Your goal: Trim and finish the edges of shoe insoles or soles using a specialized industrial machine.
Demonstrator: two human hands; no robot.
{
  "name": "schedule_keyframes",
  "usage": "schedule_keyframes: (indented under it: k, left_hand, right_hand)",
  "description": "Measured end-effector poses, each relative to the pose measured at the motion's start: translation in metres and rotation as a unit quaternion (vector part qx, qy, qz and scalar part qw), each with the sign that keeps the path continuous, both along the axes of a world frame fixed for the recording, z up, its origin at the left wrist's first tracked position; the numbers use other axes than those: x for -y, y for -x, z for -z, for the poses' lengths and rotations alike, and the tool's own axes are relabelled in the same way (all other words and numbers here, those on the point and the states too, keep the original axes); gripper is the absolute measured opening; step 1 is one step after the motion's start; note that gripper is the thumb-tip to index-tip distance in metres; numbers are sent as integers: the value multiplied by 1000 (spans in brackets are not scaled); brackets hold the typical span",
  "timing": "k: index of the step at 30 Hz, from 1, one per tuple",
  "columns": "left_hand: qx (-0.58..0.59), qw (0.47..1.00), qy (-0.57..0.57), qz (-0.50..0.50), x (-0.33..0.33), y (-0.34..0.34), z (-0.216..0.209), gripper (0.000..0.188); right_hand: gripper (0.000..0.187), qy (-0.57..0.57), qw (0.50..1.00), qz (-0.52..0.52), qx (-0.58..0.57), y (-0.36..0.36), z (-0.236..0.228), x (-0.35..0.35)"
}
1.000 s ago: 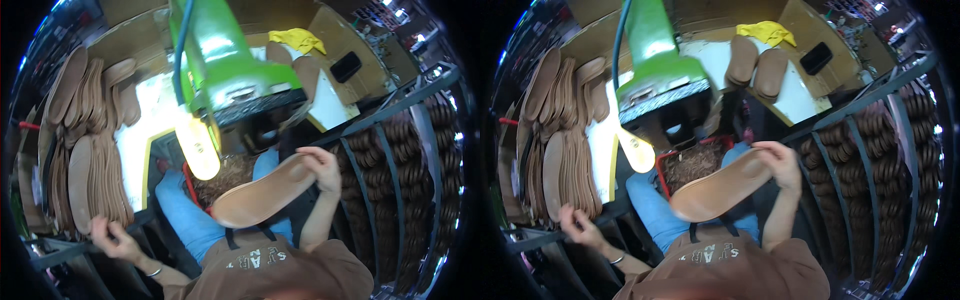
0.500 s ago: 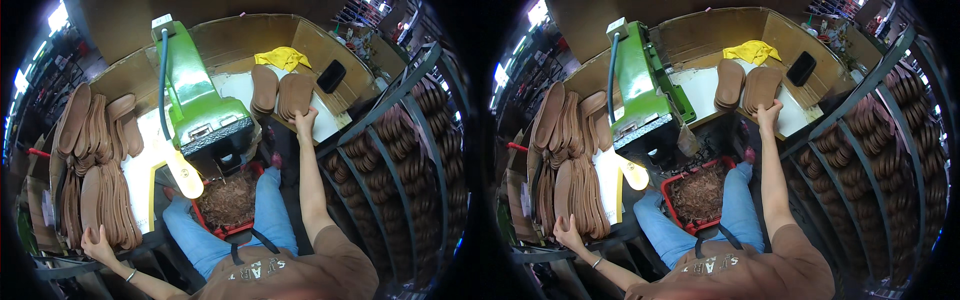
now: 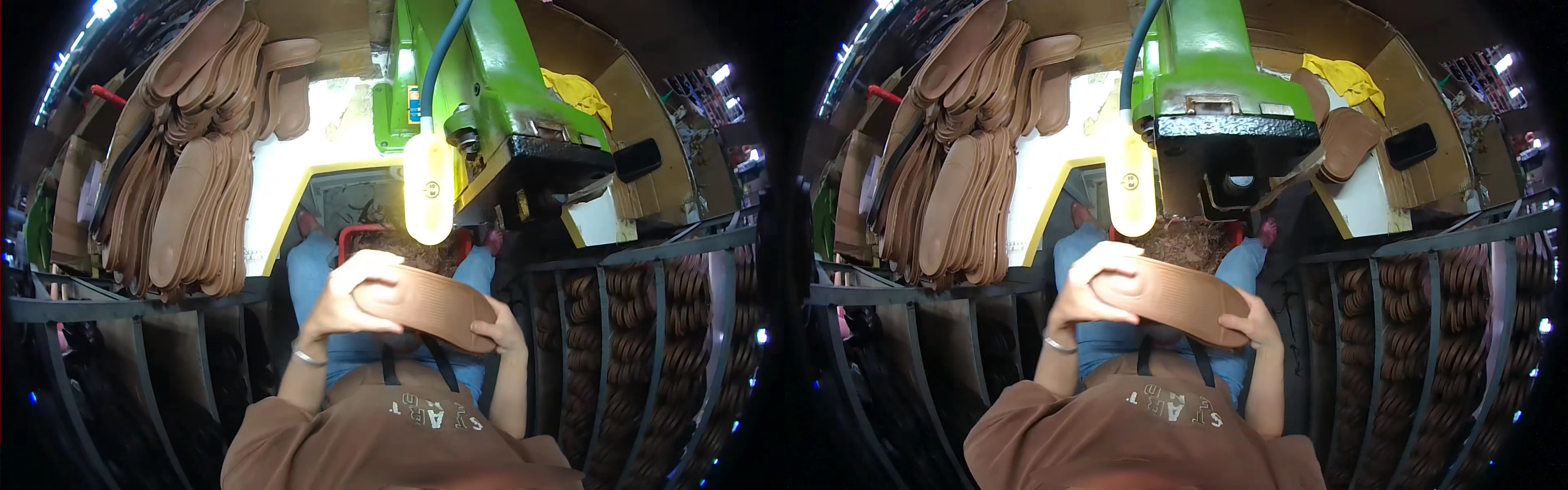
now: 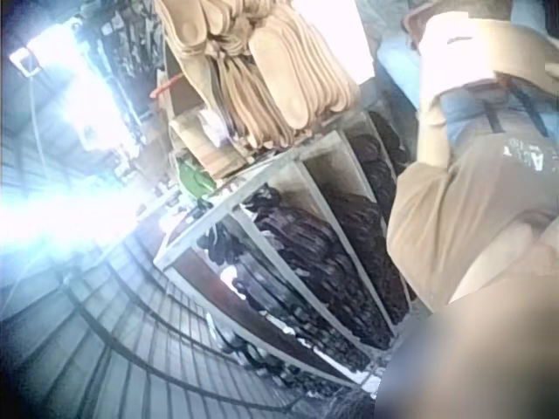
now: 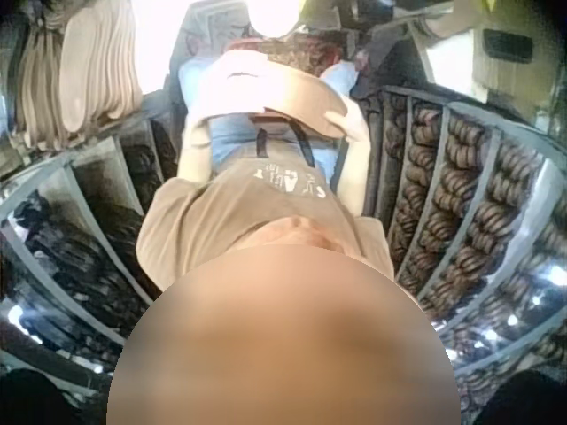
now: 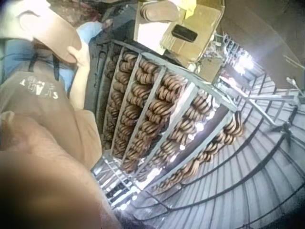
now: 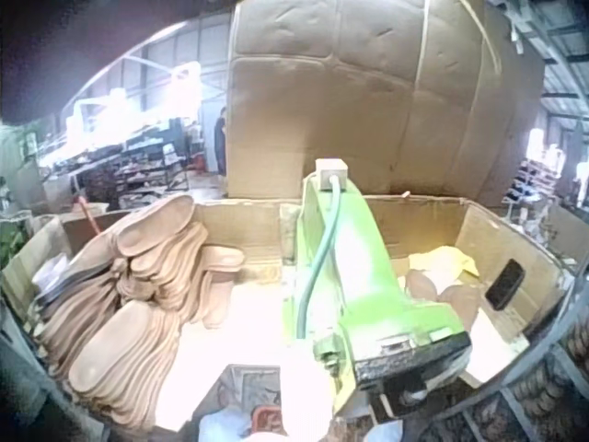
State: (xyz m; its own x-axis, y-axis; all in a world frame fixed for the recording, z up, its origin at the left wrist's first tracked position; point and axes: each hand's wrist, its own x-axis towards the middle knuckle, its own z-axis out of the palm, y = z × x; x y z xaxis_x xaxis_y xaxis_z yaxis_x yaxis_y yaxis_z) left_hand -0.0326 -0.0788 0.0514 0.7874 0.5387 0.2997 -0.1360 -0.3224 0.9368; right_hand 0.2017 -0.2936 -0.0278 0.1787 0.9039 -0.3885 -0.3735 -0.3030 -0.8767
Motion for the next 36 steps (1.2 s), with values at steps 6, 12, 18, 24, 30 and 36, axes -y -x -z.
schedule_keyframes:
  k: [6, 12, 18, 24, 30, 36]
  left_hand:
    - [2, 940, 341, -13, 39, -74, 28, 45]
    - [-5, 970, 229, -77, 38, -112, 16, 29]
    - [40, 964, 236, -113, 41, -102, 17, 27]
    - [-20, 978, 179, -100, 32, -93, 20, 22]
    - [34, 968, 220, -112, 18, -71, 5, 20]
    - [61, 936, 317, -140, 0, -17, 16, 30]
  right_hand:
    - [44, -27, 980, 198, 1, 47, 18, 43]
    - [44, -25, 975, 200, -97, 92, 39, 38]
    - [56, -43, 953, 284, -99, 47, 31, 81]
    - [46, -98, 913, 395, 2, -41, -27, 39]
    - [38, -118, 931, 344, 5, -75, -56, -23]
    - [37, -93, 952, 291, 5, -43, -63, -55]
